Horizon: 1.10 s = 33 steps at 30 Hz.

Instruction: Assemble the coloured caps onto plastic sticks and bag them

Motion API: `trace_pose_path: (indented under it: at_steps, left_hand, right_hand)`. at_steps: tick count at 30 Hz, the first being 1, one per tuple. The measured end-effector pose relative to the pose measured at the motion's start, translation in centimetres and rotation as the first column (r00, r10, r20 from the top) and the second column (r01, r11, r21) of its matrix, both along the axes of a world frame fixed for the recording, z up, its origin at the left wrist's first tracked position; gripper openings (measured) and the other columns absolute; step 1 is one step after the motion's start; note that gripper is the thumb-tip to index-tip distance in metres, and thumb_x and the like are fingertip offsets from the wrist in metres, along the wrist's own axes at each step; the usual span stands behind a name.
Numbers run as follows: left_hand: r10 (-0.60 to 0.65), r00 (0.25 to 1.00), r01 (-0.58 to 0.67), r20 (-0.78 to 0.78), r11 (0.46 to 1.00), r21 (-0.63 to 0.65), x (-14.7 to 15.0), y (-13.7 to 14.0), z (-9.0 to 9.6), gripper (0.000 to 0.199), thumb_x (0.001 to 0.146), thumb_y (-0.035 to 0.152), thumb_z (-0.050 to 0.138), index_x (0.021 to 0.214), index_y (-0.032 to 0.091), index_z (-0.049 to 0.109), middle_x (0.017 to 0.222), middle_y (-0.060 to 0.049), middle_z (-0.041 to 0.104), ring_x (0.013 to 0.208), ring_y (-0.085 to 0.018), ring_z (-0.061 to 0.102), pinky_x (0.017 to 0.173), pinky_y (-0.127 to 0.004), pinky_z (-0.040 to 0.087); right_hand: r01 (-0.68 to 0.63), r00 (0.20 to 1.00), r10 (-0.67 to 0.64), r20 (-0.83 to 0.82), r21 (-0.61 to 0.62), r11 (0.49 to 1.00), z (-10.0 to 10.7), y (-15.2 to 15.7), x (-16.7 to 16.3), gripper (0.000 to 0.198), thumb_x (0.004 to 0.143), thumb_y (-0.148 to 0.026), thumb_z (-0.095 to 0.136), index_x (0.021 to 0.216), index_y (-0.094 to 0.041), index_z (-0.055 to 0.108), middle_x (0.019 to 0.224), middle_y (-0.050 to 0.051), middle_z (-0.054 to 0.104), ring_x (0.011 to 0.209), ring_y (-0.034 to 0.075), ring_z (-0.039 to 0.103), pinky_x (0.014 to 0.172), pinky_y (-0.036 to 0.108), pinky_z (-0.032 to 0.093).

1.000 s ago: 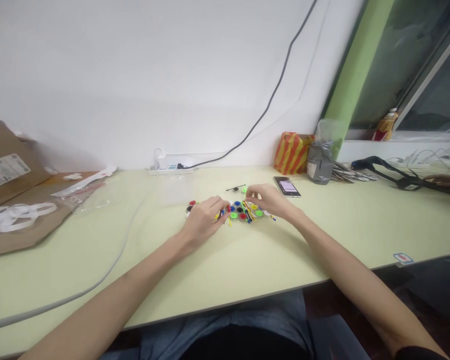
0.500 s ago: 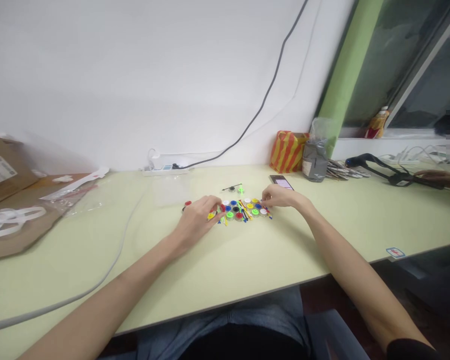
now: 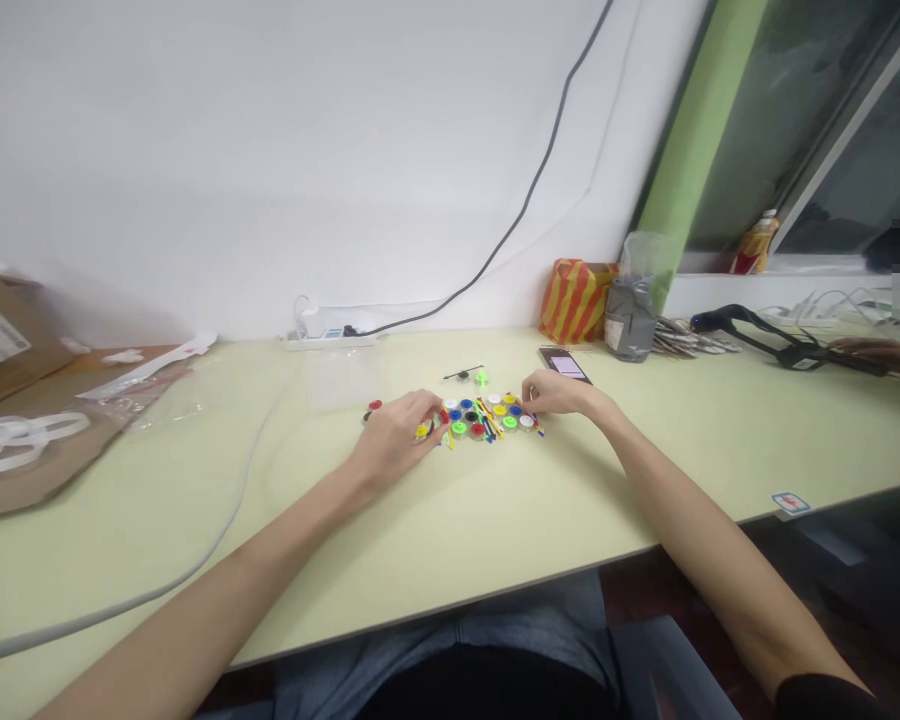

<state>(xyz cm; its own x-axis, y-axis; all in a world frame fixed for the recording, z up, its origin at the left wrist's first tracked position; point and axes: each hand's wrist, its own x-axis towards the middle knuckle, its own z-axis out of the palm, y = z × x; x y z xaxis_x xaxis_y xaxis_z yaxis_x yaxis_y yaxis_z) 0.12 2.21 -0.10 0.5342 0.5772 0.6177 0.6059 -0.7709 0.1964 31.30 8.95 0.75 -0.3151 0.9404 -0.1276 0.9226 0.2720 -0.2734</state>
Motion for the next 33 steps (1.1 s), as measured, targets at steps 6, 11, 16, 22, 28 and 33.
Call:
trace_pose_path:
  at_steps: [6,11,16,22,28,33]
  left_hand:
    - [-0.006,1.000,0.006,-0.001,0.999,-0.041,0.0,-0.1,0.0,0.007,0.091,0.026,0.058,0.096,0.021,0.056,0.090,-0.002,0.068,0.078,-0.016,0.065,0.066,-0.028,0.048]
    - [-0.002,1.000,0.002,-0.012,0.999,-0.044,0.1,0.0,0.0,0.007,0.091,0.027,0.057,0.097,0.022,0.057,0.089,-0.002,0.068,0.079,-0.017,0.066,0.067,-0.028,0.049]
    - [0.005,1.000,-0.006,-0.024,0.999,-0.035,0.1,0.1,-0.1,0.008,0.091,0.027,0.058,0.097,0.022,0.057,0.087,-0.001,0.067,0.077,-0.016,0.065,0.065,-0.028,0.048]
    - [0.005,1.000,-0.006,-0.010,1.000,-0.021,0.0,0.0,-0.1,0.006,0.092,0.025,0.057,0.095,0.021,0.054,0.090,-0.001,0.067,0.078,-0.016,0.065,0.067,-0.027,0.047]
    - [0.034,0.999,-0.034,0.026,0.999,0.010,0.0,0.1,-0.3,0.006,0.092,0.027,0.057,0.093,0.021,0.054,0.086,-0.001,0.066,0.076,-0.016,0.064,0.066,-0.028,0.047]
    - [0.043,0.995,-0.046,0.087,0.999,0.028,0.1,-0.1,-0.2,0.009,0.092,0.029,0.058,0.088,0.021,0.056,0.083,-0.002,0.067,0.073,-0.016,0.064,0.066,-0.028,0.048]
  right_hand:
    - [0.005,1.000,-0.005,0.000,0.039,0.999,-0.2,0.2,0.3,0.017,0.082,-0.025,0.064,0.092,-0.015,0.074,0.089,0.008,0.075,0.069,0.015,0.063,0.057,0.022,0.040]
    - [0.004,1.000,-0.005,0.011,0.076,0.997,-0.4,0.2,0.0,0.022,0.085,-0.035,0.067,0.091,-0.016,0.074,0.088,0.009,0.074,0.073,0.017,0.063,0.058,0.023,0.040]
    - [0.076,0.995,-0.081,0.050,0.095,0.993,-1.1,0.6,-0.9,0.019,0.083,-0.032,0.068,0.085,-0.014,0.075,0.085,0.010,0.074,0.074,0.017,0.064,0.060,0.024,0.040]
    - [0.189,0.982,-0.189,-0.015,0.178,0.966,-0.3,0.0,-1.0,0.012,0.078,-0.022,0.064,0.076,-0.013,0.072,0.081,0.012,0.074,0.074,0.019,0.065,0.062,0.025,0.039]
    - [0.177,0.911,-0.003,-0.412,0.385,0.906,1.0,-2.9,-4.4,0.015,0.088,-0.026,0.057,0.081,-0.016,0.066,0.079,0.008,0.074,0.072,0.018,0.067,0.068,0.025,0.046]
    - [0.012,0.738,0.299,-0.605,0.455,0.890,-0.1,-5.8,-10.2,0.014,0.092,-0.030,0.058,0.088,-0.019,0.065,0.078,0.004,0.073,0.067,0.015,0.067,0.065,0.025,0.049]
